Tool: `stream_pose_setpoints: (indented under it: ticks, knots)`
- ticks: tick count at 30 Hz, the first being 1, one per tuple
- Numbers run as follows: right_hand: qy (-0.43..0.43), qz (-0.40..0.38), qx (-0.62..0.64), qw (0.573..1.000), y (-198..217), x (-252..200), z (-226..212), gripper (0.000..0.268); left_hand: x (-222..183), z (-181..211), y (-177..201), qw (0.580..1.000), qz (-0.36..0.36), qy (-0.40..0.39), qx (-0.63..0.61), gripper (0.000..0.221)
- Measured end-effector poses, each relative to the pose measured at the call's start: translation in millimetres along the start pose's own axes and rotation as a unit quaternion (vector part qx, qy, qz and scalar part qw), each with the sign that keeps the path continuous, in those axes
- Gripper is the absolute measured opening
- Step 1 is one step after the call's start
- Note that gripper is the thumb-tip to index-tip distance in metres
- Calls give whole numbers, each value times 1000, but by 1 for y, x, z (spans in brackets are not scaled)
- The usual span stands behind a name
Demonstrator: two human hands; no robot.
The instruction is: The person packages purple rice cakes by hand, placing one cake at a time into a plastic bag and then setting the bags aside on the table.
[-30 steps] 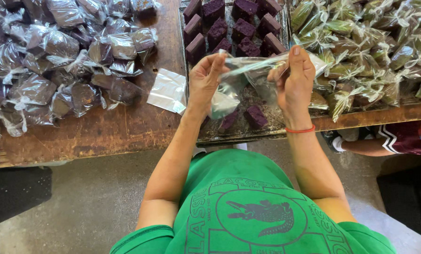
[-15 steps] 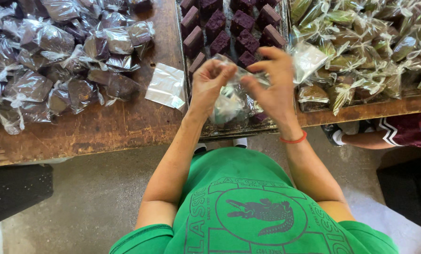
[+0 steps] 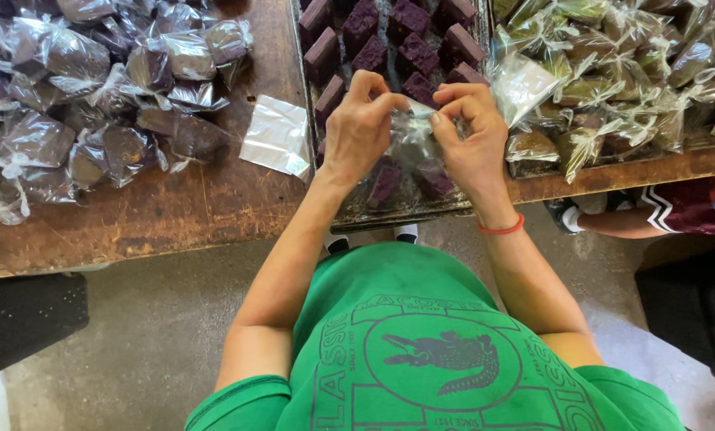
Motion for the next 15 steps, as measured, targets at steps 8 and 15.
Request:
stream_pose_setpoints:
  ticks: [8,15]
  knots:
    - [56,-17,-176,983,-10,22,56,36,-4,46,-12,993,-86,-1,-86,45]
    - [-131,-229,-129,956,0,7,70,64,10,-15,2,993,-87,80,-9,40]
Point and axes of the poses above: each hand's wrist, its own x-axis towards the middle knuckle, its own y-axis out of the back of the hand, z = x × y, the point moved 4 cm from there along x, towards the middle knuckle, and after that the axes turned 6 degrees about z, right-handed, at the moved point
